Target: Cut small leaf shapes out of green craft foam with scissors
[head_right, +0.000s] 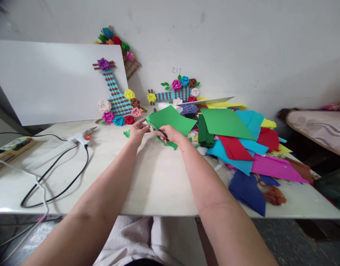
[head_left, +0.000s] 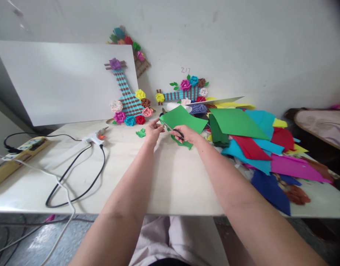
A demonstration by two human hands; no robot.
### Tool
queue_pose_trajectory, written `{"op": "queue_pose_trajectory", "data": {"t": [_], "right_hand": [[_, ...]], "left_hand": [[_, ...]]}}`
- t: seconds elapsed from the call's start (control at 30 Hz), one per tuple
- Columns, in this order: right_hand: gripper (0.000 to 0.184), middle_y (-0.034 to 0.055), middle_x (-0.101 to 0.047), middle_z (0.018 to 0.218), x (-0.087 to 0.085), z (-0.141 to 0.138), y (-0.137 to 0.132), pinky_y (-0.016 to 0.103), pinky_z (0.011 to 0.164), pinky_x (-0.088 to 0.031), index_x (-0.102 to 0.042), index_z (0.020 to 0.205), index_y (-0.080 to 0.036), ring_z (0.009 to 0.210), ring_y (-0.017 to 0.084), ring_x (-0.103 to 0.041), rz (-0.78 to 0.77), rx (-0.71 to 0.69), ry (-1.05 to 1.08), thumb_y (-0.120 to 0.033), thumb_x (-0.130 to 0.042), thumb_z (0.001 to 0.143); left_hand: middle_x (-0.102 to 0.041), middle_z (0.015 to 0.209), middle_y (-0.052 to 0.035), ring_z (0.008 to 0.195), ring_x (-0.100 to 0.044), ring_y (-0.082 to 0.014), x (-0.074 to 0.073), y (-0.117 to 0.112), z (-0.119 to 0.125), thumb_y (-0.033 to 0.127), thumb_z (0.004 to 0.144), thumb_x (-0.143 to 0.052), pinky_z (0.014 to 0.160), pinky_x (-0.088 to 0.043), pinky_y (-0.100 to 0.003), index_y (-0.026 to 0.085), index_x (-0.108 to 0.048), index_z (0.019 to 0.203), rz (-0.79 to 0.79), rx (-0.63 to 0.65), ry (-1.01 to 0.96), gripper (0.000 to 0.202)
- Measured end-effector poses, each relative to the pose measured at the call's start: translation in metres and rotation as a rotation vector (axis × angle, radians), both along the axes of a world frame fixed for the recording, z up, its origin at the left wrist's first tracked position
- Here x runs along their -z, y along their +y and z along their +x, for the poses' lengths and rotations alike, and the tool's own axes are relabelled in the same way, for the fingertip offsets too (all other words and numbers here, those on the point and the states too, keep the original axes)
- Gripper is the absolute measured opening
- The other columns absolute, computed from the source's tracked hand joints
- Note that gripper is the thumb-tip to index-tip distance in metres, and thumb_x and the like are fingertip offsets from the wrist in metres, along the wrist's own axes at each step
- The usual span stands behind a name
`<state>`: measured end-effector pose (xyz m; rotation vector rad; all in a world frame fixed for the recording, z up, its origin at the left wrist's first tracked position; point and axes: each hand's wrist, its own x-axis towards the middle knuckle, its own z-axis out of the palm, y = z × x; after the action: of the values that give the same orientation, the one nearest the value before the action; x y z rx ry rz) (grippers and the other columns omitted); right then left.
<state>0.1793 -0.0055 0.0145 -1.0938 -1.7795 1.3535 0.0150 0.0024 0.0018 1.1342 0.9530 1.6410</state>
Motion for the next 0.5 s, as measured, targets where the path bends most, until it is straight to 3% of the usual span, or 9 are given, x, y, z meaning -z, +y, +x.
{"op": "queue_pose_trajectory", "data": {"t": [0.3, 0.5], "right_hand": [[0.02, -0.0051, -0.049, 0.044, 0.004, 0.003, 0.003, 0.016, 0.029, -0.027, -0.051, 0.066, -0.015, 0.029, 0.004, -0.037, -0.007, -0.006, -0.004, -0.026, -0.065, 0.075], [0.017, -0.0055, -0.05, 0.044, 0.004, 0.001, 0.001, 0.016, 0.027, -0.021, -0.052, 0.071, -0.015, 0.029, 0.005, -0.041, -0.044, 0.001, -0.019, -0.027, -0.063, 0.076]], "left_hand": [[-0.058, 0.058, 0.0054, 0.05, -0.056, -0.0084, 0.012, 0.004, -0.005, 0.02, 0.06, -0.076, 0.062, -0.05, -0.026, 0.01, -0.055, 0.113, 0.064, 0.031, 0.023, 0.058], [-0.061, 0.06, 0.0045, 0.054, -0.06, -0.0111, 0.015, 0.004, -0.004, 0.022, 0.058, -0.079, 0.067, -0.052, -0.031, 0.011, -0.048, 0.122, 0.006, 0.096, -0.107, 0.072]]}}
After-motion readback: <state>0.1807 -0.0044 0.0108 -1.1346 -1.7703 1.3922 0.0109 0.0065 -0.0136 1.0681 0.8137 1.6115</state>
